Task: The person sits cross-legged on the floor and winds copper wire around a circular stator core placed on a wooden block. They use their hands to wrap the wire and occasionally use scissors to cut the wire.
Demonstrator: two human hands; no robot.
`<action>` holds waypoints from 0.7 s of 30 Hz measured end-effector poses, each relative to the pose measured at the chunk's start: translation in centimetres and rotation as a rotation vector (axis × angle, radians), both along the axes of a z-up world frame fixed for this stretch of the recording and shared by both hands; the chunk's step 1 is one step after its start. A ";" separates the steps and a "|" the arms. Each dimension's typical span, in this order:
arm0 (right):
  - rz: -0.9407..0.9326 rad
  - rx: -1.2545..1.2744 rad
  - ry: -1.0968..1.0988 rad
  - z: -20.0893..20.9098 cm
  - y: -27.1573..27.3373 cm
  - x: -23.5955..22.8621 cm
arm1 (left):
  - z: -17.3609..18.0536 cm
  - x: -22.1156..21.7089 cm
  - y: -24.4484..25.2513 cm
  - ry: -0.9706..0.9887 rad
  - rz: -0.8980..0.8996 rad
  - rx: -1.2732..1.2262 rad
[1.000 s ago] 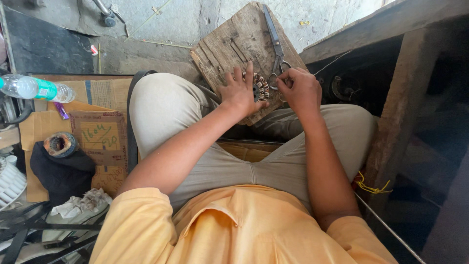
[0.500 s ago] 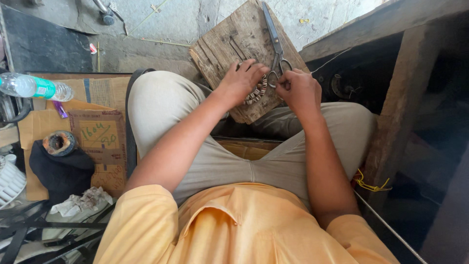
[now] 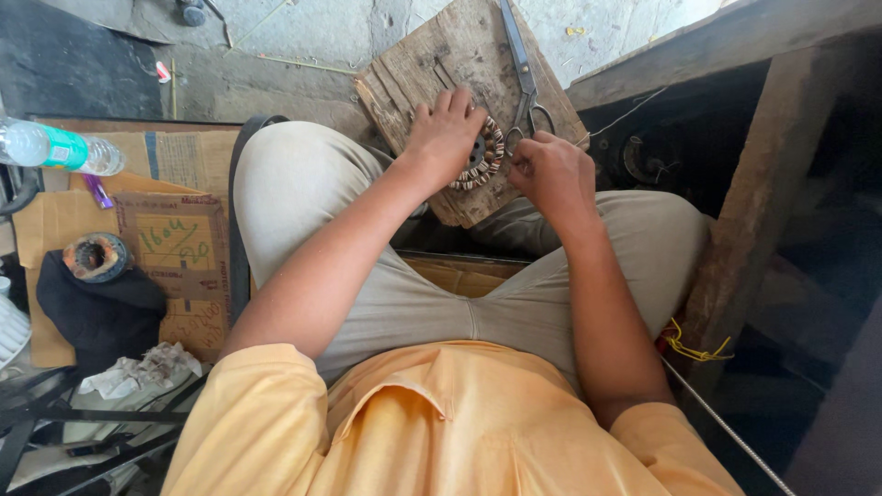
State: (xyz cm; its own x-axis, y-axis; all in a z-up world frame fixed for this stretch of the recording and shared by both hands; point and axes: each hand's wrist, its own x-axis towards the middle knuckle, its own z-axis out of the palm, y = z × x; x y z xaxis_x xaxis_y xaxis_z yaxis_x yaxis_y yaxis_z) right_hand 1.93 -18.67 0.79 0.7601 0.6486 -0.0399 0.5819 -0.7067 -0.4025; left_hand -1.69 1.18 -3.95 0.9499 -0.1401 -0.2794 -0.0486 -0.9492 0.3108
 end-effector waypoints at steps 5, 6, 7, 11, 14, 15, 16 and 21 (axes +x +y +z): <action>-0.010 0.004 -0.012 0.0 0.2 0.0 | -1.2 0.2 0.2 -0.159 0.160 -0.138; -0.014 0.004 -0.017 -0.1 0.1 0.2 | -1.3 0.2 0.2 -0.148 0.155 -0.128; -0.032 0.003 0.006 -0.2 0.1 0.2 | -1.5 0.2 0.2 -0.137 0.148 -0.118; -0.072 -0.017 0.031 -1.0 -0.3 0.5 | -2.4 0.1 -0.6 -0.017 0.127 -0.062; -0.077 -0.034 0.010 -1.6 -0.5 0.6 | -3.0 0.1 -1.1 -0.023 0.175 -0.052; -0.078 -0.037 0.005 -1.7 -0.4 0.6 | -3.1 0.1 -1.1 -0.029 0.174 -0.052; -0.105 -0.064 0.062 -1.9 -0.4 0.6 | -3.2 0.0 -1.1 -0.036 0.172 -0.052; -0.175 -0.084 0.207 -1.8 -0.5 0.6 | -3.3 0.0 -1.1 -0.121 0.175 -0.130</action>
State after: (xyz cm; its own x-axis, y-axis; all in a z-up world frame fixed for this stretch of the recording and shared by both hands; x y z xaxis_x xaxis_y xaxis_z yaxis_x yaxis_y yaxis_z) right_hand 2.48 -19.22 -1.03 0.8301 0.4963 -0.2541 0.3600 -0.8251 -0.4354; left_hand -1.64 0.10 -7.23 0.9883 0.0016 -0.1525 0.0683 -0.8987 0.4332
